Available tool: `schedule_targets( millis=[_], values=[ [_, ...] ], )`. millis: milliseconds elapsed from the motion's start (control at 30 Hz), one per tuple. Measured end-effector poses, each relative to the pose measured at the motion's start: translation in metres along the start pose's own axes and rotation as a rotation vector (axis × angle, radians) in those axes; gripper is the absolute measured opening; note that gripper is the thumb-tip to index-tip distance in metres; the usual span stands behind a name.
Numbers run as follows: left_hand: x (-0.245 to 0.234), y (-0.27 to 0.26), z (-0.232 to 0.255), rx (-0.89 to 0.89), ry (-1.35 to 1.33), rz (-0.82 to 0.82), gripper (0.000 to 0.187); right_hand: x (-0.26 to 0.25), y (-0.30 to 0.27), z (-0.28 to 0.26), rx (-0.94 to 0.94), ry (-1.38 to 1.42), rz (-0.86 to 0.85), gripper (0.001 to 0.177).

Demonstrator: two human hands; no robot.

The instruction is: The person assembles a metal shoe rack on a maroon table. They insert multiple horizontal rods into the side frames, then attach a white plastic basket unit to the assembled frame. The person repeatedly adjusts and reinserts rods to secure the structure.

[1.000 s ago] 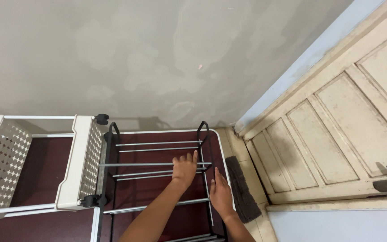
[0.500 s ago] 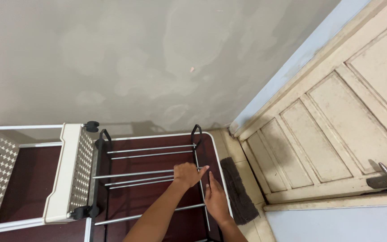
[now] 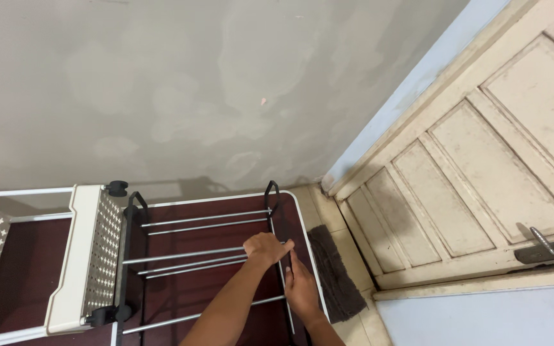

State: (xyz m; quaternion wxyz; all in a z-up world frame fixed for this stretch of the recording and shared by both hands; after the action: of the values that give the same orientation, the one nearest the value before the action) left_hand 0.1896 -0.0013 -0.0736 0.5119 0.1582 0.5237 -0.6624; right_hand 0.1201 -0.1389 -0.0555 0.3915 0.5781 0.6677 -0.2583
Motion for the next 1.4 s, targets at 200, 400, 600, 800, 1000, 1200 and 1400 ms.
schedule_targets(
  millis=[200,400,600,800,1000,1200,1400],
  values=[
    [0.003,0.003,0.008,0.053,0.027,0.013,0.071,0.002,0.000,0.001,0.061,0.034,-0.065,0.049],
    [-0.002,-0.005,0.010,0.115,0.047,0.089,0.072,0.005,0.001,0.003,0.033,0.009,-0.045,0.051],
    [0.001,-0.009,0.011,0.203,0.100,0.161,0.078,0.001,-0.002,-0.003,-0.095,-0.021,0.039,0.049],
    [0.003,-0.015,0.006,0.478,0.173,0.427,0.073,-0.006,0.000,-0.015,-0.188,-0.164,0.108,0.058],
    [-0.006,-0.030,-0.024,0.468,0.239,0.473,0.087,0.009,0.012,-0.012,-0.069,-0.285,-0.110,0.074],
    [-0.023,-0.054,-0.043,0.480,0.292,0.450,0.090,0.008,0.022,-0.040,-0.197,-0.357,-0.053,0.076],
    [-0.038,-0.074,-0.056,0.545,0.260,0.630,0.071,0.017,0.024,-0.067,-0.289,-0.338,-0.075,0.079]
  ],
)
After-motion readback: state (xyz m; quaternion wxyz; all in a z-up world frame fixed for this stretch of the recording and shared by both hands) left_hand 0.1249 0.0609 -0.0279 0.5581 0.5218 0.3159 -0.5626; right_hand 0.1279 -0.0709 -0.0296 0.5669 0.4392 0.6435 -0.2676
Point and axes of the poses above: each hand's wrist, its own y-axis towards the middle knuckle, its own x-axis out of the palm, z = x × y, the point moved 10 cm from there along y, towards the middle knuckle, and after that the axes turned 1 degree about x, right-handed, at the moved point
